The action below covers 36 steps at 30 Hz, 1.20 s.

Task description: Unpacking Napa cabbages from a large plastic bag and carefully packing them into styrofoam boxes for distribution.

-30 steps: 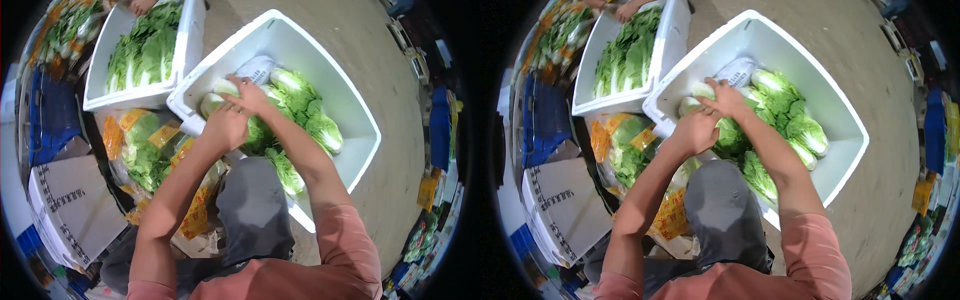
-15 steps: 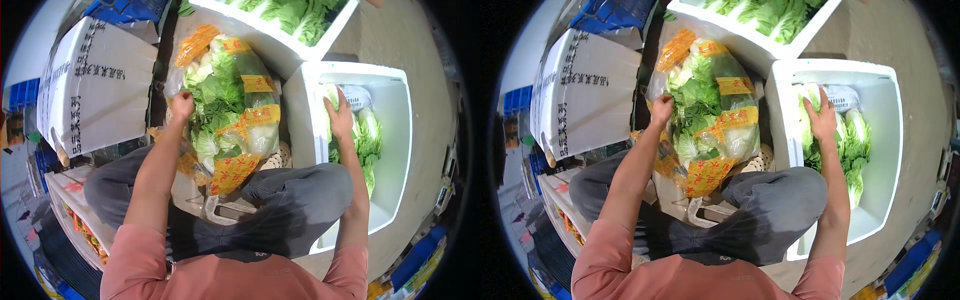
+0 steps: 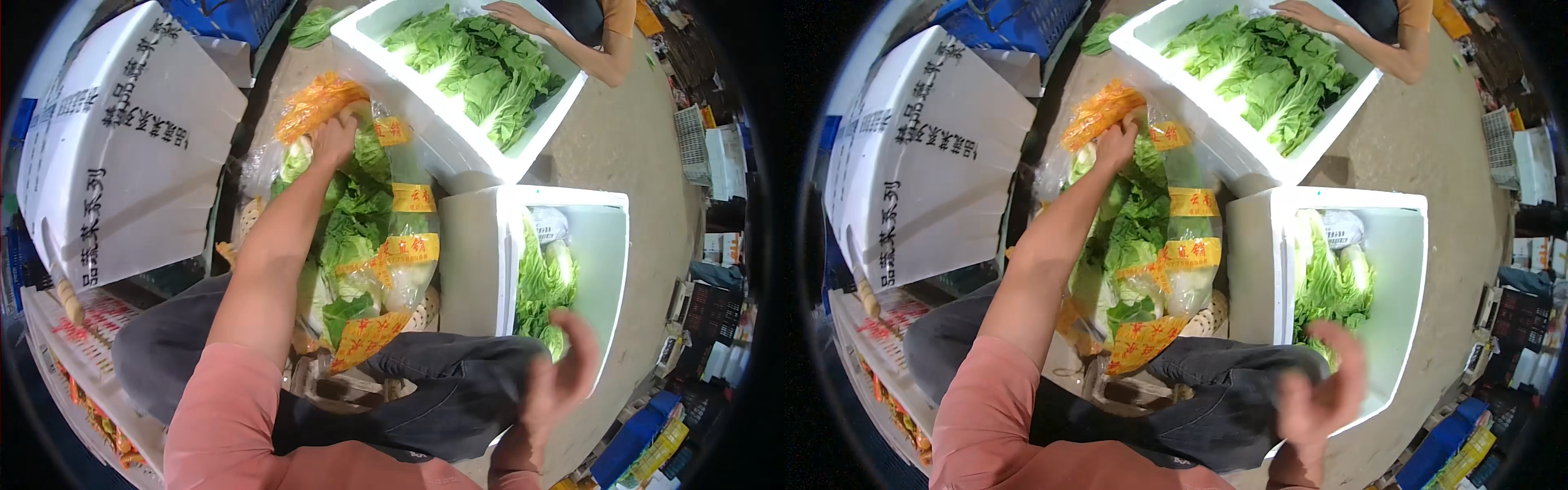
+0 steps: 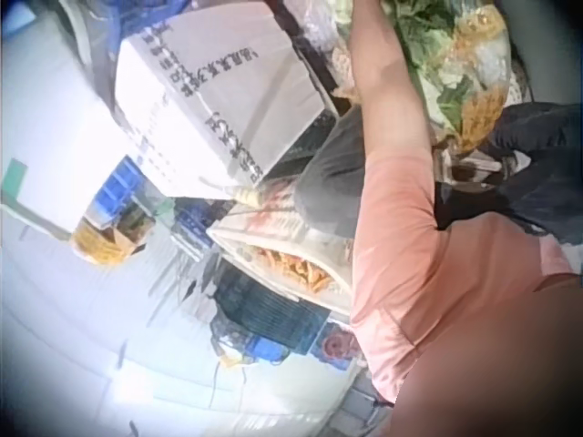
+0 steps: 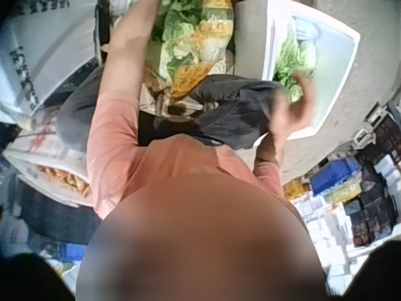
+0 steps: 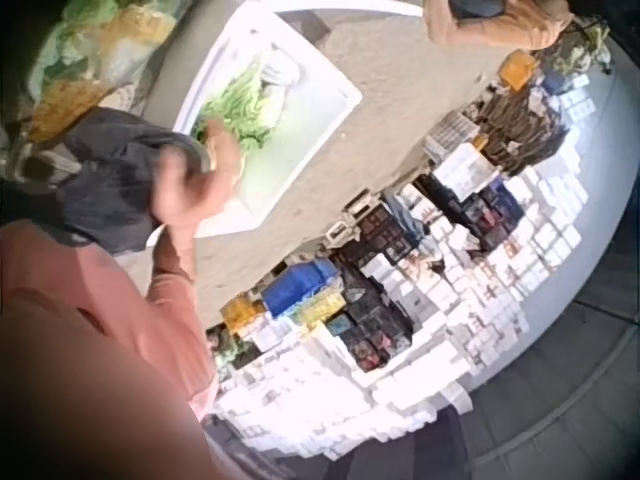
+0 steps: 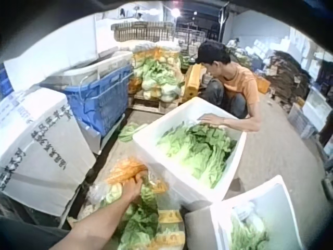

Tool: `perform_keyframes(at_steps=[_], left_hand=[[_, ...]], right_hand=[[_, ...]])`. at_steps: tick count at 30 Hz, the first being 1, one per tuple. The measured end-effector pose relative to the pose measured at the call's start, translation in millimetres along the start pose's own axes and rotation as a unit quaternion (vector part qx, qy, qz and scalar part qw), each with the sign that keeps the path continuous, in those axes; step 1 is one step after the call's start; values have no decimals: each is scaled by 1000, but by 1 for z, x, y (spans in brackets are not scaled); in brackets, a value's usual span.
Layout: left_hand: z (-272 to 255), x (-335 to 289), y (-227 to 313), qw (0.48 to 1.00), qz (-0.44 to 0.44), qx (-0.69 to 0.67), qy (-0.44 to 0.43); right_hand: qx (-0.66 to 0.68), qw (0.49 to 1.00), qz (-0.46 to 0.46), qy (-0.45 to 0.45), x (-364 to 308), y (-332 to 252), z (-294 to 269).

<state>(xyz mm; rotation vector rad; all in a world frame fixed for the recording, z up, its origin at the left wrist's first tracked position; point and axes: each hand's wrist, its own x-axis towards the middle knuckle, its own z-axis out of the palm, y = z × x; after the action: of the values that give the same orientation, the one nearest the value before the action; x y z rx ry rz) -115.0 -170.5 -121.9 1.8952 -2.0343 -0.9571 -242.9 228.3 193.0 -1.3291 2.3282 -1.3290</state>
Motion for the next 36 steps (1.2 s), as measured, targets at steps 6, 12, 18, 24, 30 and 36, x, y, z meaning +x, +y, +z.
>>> perform_keyframes(at_steps=[6, 12, 18, 24, 30, 36], left_hand=[[8, 63, 2, 979, -46, -198, -35], [-3, 66, -9, 985, -23, -147, -91], [-36, -35, 24, 942, 0, -334, -18], [-98, -137, 42, 924, 110, -298, 215], [-186, -223, 110, 904, 262, -210, 263], [-218, -294, 187, 823, 464, -281, 166]], right_hand=[[-162, 950, -7, -268, 28, -21, 29], [-148, 934, 10, -326, 36, -21, 32], [-161, 936, 13, -314, 31, -18, 24], [-132, 947, -8, -294, 22, -25, 19], [-81, 964, -81, -238, 19, -30, 18], [-37, 983, -181, -24, 14, -25, 17]])
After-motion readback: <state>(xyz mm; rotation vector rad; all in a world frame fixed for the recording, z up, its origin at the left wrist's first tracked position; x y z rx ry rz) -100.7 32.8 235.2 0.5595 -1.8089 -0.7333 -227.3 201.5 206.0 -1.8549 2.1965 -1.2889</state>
